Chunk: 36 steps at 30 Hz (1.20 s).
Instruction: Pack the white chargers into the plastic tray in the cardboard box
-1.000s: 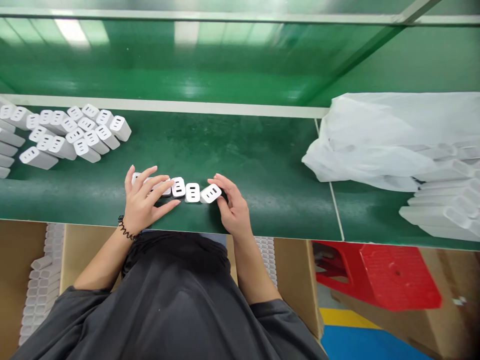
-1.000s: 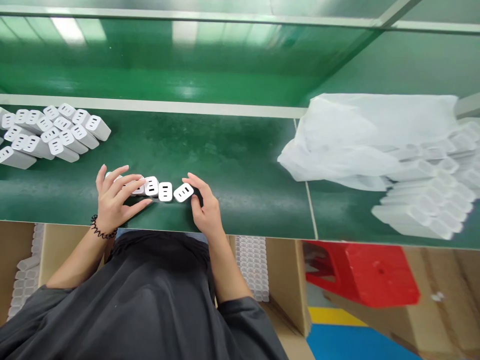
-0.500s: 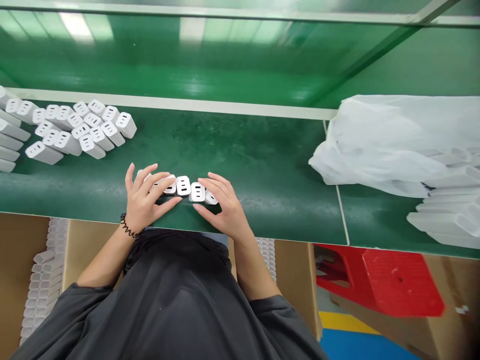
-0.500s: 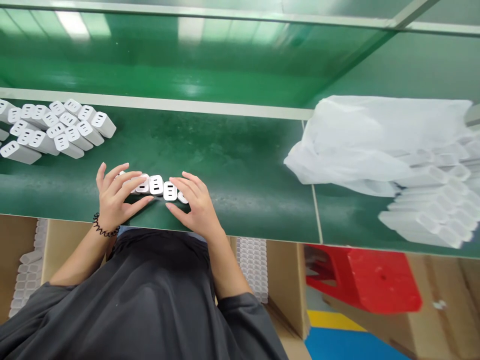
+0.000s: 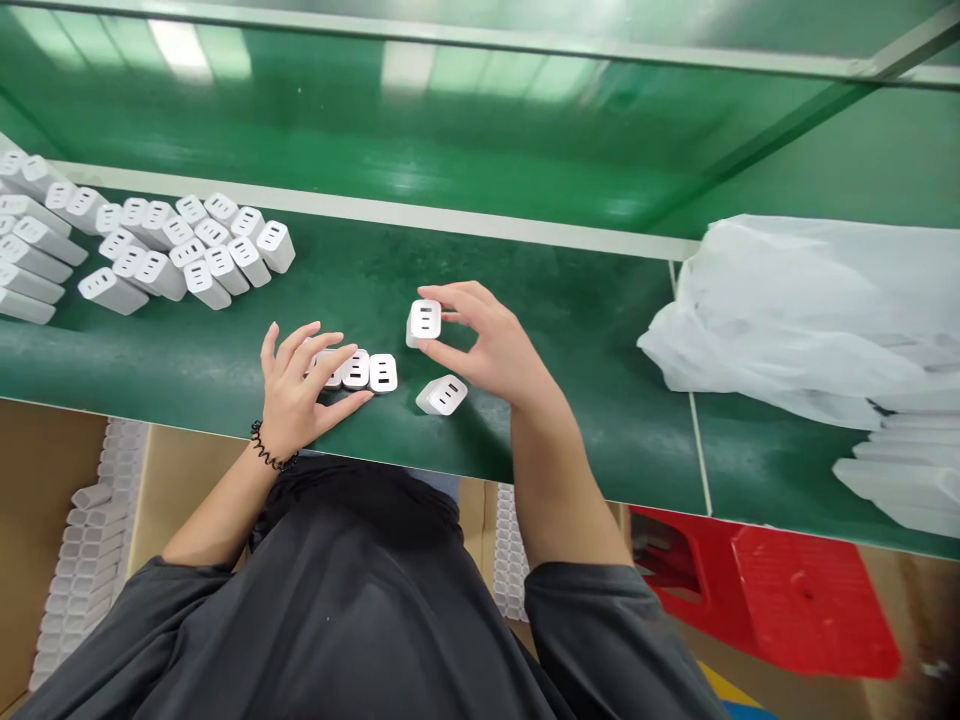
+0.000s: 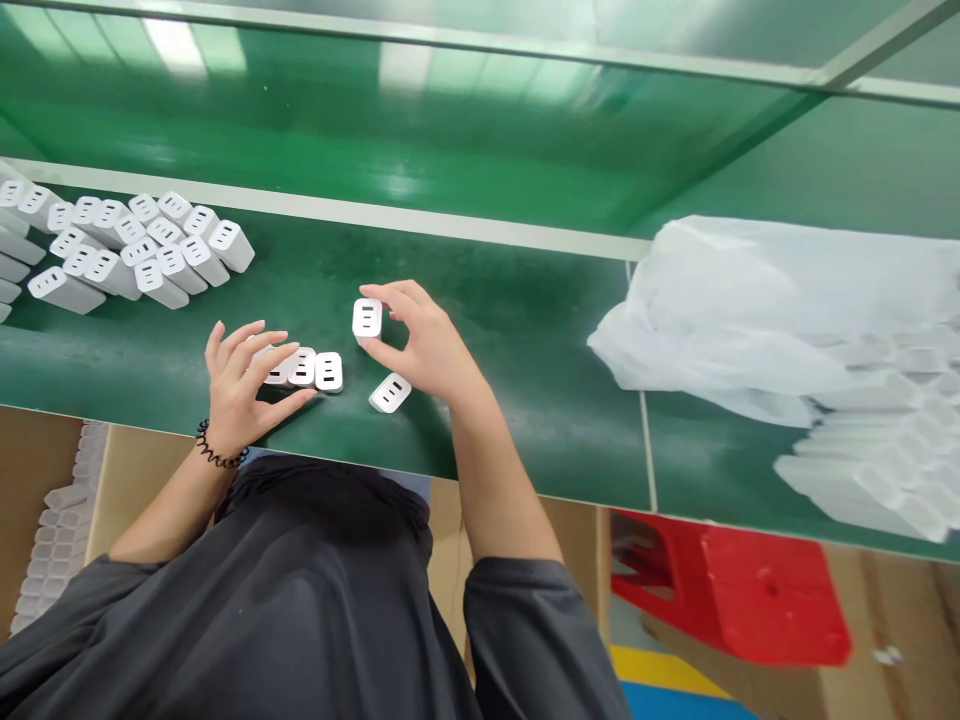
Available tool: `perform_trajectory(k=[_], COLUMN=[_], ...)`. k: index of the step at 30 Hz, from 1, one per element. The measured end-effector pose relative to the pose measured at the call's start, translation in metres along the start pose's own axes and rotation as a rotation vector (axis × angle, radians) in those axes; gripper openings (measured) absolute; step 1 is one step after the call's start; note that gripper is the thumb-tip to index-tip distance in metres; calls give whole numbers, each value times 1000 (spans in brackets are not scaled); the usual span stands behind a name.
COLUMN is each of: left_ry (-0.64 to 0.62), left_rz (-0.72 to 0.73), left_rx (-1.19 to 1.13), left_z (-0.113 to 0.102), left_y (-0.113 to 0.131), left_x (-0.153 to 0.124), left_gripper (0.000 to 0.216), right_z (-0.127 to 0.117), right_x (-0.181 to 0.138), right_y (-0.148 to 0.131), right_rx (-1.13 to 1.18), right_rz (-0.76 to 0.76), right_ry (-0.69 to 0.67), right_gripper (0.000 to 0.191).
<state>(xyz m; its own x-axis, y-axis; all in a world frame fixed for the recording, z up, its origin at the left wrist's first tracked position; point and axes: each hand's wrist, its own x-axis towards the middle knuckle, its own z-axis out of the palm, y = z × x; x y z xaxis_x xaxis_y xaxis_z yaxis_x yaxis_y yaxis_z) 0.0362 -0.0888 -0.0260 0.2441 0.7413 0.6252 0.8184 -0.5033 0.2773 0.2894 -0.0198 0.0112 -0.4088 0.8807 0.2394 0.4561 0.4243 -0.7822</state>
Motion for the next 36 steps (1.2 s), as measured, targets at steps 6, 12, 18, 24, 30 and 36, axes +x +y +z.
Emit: perform_trajectory(k=[6,12,18,24,30,36], left_ry=[-10,-32,-53,-148,-246,-271], left_rz=[-31,-80,-95,-176,-174,-185], left_rx=[-25,-42,-83,-183,-313,-339], left_z=[-1,0,-7,-24,-19,-12], left_y=[0,-1,-2,-12,-23,-26], left_x=[-1,2,0,-8,-7,-6], left_gripper=[48,53,62,74,81,50], right_z=[10,6,5,5,9,15], right_x=[20,5,-2,-7,5,14], right_y=[30,6,-13,-17,-25,-37], right_rx=[-33,-139,-161,-160,-173,-359], right_rz=[-37,-273,-404,-420,-482,-498], right_ry=[-60,-31,-292,-368,-475,-653], right_gripper=[51,44,32,51,70,64])
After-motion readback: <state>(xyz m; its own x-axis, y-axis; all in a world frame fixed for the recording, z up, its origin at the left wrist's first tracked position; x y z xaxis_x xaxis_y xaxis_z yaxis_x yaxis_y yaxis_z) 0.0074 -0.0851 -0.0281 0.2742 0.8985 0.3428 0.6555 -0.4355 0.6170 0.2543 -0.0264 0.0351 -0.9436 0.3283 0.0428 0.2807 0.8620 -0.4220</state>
